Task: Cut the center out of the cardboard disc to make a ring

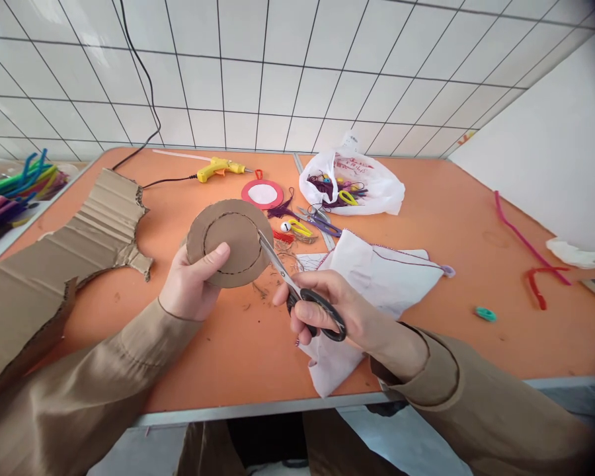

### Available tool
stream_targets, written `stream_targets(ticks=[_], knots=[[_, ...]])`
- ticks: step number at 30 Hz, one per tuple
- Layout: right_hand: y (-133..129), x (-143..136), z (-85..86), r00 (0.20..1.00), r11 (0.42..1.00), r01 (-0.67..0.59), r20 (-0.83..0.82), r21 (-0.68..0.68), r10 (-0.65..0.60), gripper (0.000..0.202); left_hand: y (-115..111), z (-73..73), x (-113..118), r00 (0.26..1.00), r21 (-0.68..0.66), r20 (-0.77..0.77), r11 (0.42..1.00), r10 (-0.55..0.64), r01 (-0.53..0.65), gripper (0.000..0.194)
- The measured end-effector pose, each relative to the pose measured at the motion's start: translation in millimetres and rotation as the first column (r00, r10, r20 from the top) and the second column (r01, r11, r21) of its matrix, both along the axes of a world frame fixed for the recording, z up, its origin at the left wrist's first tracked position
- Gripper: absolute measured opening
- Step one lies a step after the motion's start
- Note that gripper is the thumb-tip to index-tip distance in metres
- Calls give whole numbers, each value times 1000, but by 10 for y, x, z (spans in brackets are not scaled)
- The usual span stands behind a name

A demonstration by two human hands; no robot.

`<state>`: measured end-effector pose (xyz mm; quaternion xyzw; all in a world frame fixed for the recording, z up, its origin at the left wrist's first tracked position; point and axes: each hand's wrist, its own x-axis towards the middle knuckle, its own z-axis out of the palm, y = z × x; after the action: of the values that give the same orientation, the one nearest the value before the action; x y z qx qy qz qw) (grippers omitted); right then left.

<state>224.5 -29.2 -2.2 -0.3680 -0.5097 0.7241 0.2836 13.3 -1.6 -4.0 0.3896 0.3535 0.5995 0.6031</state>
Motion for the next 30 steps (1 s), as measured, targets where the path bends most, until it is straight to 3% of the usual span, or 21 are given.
stream_targets(ticks=[7,14,23,30], knots=[[38,48,62,998,996,-57,29,74,55,48,-12,-55,7,996,27,-75,999,42,-40,32],[36,59,124,997,991,-58,62,117,51,44,1,-97,-12,985,132,-160,990,64,-43,36],[5,-9,168,995,996,-15,95,84,7,36,-29,-29,43,999,-40,-28,999,30,-31,41],[-12,-25,130,992,997,0,123,74,-9,28,-18,-12,74,996,-121,48,990,77,-70,51]])
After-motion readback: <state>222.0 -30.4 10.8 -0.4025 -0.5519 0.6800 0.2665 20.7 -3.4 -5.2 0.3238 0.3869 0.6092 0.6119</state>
